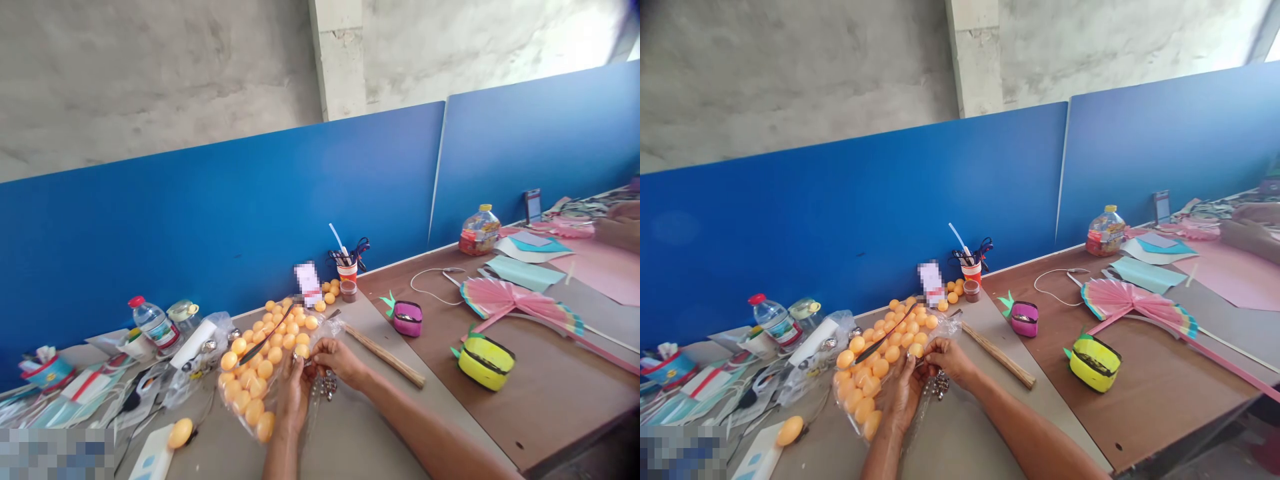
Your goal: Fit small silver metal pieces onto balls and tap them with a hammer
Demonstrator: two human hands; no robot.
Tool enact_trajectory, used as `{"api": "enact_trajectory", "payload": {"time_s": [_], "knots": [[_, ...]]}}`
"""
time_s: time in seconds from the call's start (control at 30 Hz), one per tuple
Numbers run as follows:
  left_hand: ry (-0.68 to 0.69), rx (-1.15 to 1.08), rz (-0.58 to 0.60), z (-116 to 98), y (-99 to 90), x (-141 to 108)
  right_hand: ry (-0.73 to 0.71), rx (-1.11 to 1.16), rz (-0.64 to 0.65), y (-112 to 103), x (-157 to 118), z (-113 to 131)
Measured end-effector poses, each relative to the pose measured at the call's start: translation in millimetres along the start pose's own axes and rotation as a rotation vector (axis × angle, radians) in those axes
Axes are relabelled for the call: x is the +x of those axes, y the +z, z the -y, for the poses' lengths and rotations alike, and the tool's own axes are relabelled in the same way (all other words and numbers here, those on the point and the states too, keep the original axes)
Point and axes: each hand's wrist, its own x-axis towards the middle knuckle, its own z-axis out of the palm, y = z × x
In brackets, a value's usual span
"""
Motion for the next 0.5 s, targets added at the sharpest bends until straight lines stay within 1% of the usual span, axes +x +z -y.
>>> {"api": "enact_trajectory", "payload": {"time_s": [0.13, 0.3, 0.47, 0.5], "knots": [[-0.004, 0.085, -0.009, 4.3, -6.0, 2.6, -0.054, -0.081, -0.083, 1.9, 3.9, -6.5], [0.017, 0.112, -0.031, 6.9, -6.6, 2.8, -0.129, -0.079, -0.066, 4.5, 7.0, -13.9], [0.002, 0.039, -0.015, 2.3, 1.9, -2.2, -0.080, -0.057, -0.079, 4.4, 8.6, -18.1], [0.003, 0.031, -0.034, 1.1, 3.7, -3.2, -0.070, -0.052, -0.075, 4.3, 8.9, -18.7]]}}
